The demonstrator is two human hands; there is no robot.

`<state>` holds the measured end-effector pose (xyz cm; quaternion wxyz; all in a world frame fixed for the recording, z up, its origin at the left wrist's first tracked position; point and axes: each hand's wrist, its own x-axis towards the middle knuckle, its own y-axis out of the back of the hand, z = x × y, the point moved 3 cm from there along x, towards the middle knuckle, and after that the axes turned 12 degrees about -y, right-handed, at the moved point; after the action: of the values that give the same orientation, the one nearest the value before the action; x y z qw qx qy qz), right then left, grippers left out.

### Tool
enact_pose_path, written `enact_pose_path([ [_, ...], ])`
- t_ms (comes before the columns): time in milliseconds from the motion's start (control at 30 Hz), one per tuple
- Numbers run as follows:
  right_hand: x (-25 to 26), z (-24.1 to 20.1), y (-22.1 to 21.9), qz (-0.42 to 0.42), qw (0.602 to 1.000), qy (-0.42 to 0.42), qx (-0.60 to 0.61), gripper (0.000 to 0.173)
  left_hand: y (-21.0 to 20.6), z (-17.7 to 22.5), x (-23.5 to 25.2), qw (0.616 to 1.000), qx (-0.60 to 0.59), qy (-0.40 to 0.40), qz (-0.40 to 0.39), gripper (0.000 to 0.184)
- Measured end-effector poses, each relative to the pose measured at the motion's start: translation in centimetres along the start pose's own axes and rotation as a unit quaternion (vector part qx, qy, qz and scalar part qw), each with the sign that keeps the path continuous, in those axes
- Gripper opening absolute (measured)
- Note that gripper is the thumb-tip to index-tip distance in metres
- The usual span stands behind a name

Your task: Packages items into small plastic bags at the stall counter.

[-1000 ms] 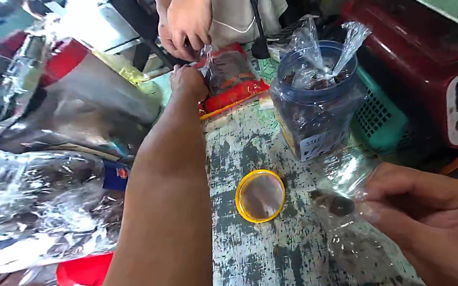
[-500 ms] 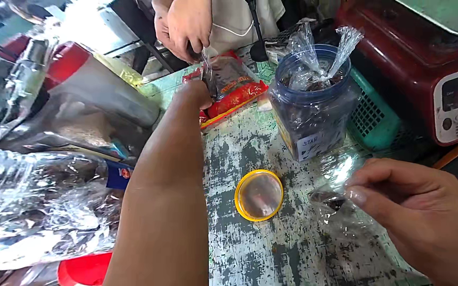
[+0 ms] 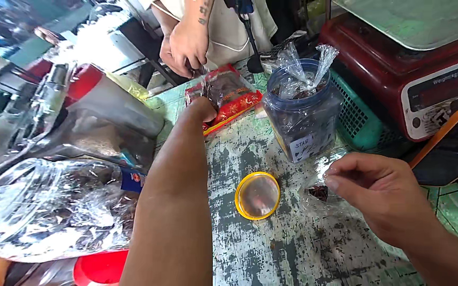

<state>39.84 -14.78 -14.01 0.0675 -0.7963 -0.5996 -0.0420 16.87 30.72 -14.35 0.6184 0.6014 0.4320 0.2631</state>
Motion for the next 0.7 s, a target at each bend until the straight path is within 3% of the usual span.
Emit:
enact_pose_path([
  [233, 0.2, 0.1, 0.1, 0.008, 1.0, -0.01, -0.017, 0.006, -0.2, -0.2, -0.3, 0.999, -0.027, 0.011, 0.03, 0.021],
  [433, 0.6, 0.3, 0.4, 0.013, 0.998, -0.029, -0.052, 0.005, 1.0, -1.0, -3.2, 0.972, -0.136, 0.078, 0.175, 0.024],
  [600, 1.0, 0.0, 0.7, 0.004, 0.997, -0.024, -0.075, 0.006, 2.9, 1.6, -7.9, 0.893, -0.289, 0.123, 0.322, 0.033],
  [700, 1.3, 0.3, 0.8, -0.003, 0.997, -0.042, -0.068, 0.01, 3.6, 7.3, -13.6, 0.834, -0.38, 0.027, 0.4, 0.034],
])
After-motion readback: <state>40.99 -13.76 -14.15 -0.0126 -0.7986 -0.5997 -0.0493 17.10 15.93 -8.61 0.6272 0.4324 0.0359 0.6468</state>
